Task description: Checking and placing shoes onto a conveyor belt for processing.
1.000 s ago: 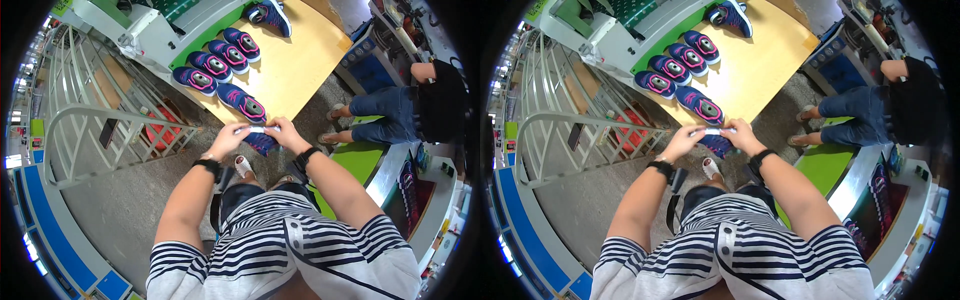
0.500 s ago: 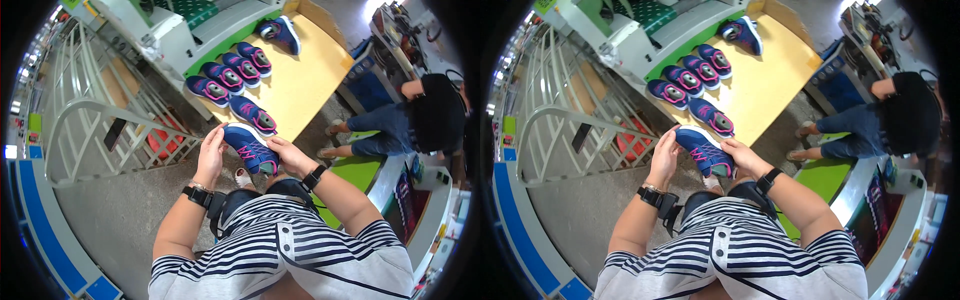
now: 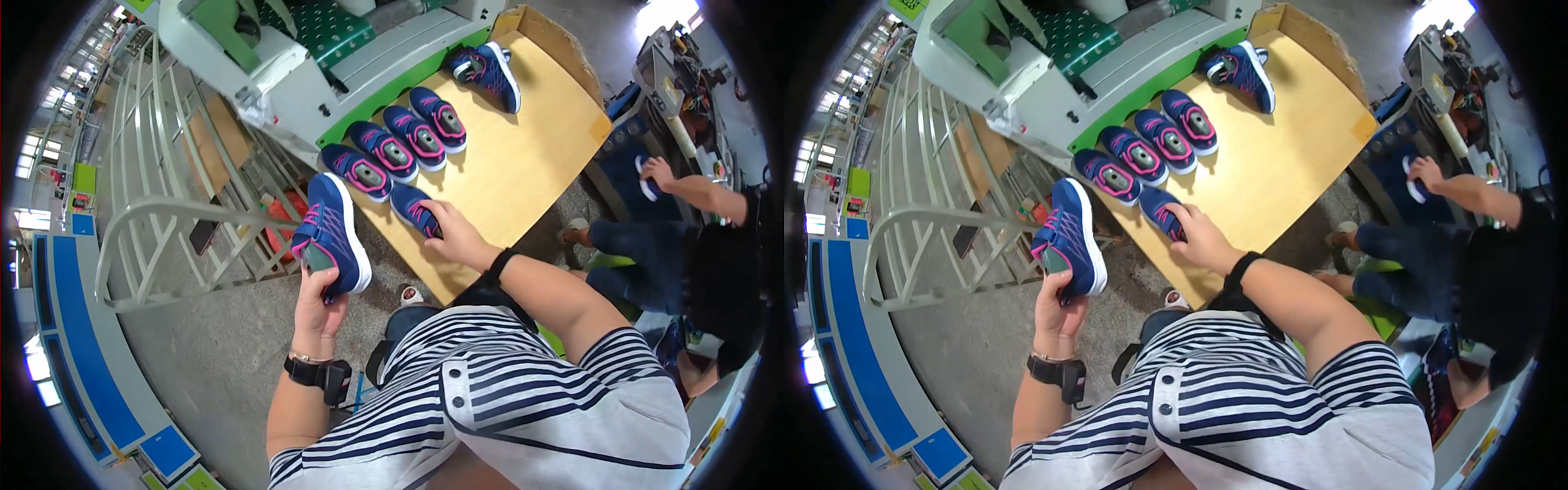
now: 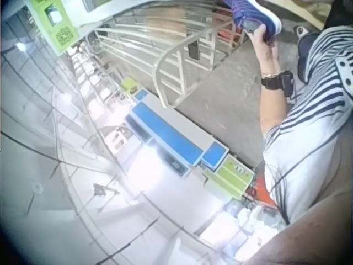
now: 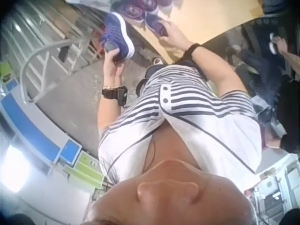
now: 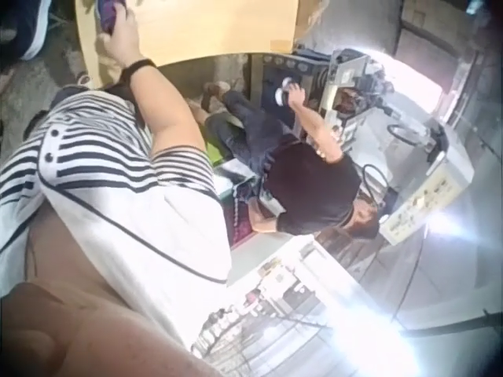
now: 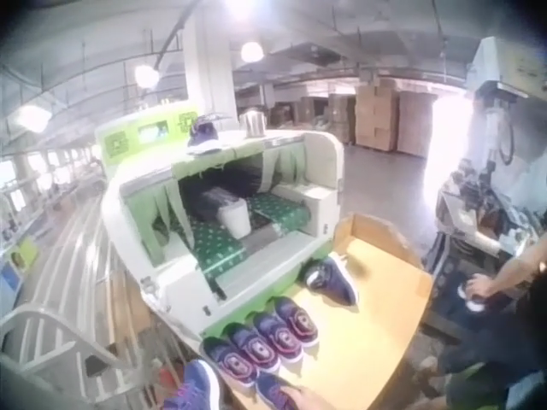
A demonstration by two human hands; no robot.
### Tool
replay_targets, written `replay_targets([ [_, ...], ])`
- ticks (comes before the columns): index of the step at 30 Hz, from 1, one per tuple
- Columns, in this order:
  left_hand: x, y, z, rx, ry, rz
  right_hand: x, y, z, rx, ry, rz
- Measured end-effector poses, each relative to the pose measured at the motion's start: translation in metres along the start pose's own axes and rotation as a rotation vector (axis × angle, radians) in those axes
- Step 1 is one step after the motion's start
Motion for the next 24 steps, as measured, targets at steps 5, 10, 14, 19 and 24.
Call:
replay_targets([
  [5, -0.018, -0.048, 0.028, 0.069, 0.053, 0.015, 0.012, 0.083, 0.012, 0.242, -0.374, 0.386],
  [10, -0.055, -0.178, 0.124, 0.161, -0.114, -0.029, 0.046, 0.242, 0.116, -0.099, 0.102, 0.212],
  [14, -0.121, -0.256, 0.223, 0.043, -0.463, 0.109, 0.121, 0.317, 0.275, -0.398, 0.32, 0.027],
  [19, -0.19, -0.287, 0.369, -0.361, -0.757, 0.372, 0.108, 0.316, 0.504, -0.553, 0.503, -0.06],
  [24, -0.293, -0.197, 0.537, -0.552, -1.147, 2.006, 0.084, 0.262, 0.609, -0.189, 0.307, -0.403],
])
Point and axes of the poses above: each hand's wrist, its own z-axis towards the middle knuckle, its own y-axis out of the back of the hand, x = y × z, the point moved 5 cm from there along z, towards the middle knuckle, and after that the axes turned 3 degrees about -y, right-handed, at the moved point
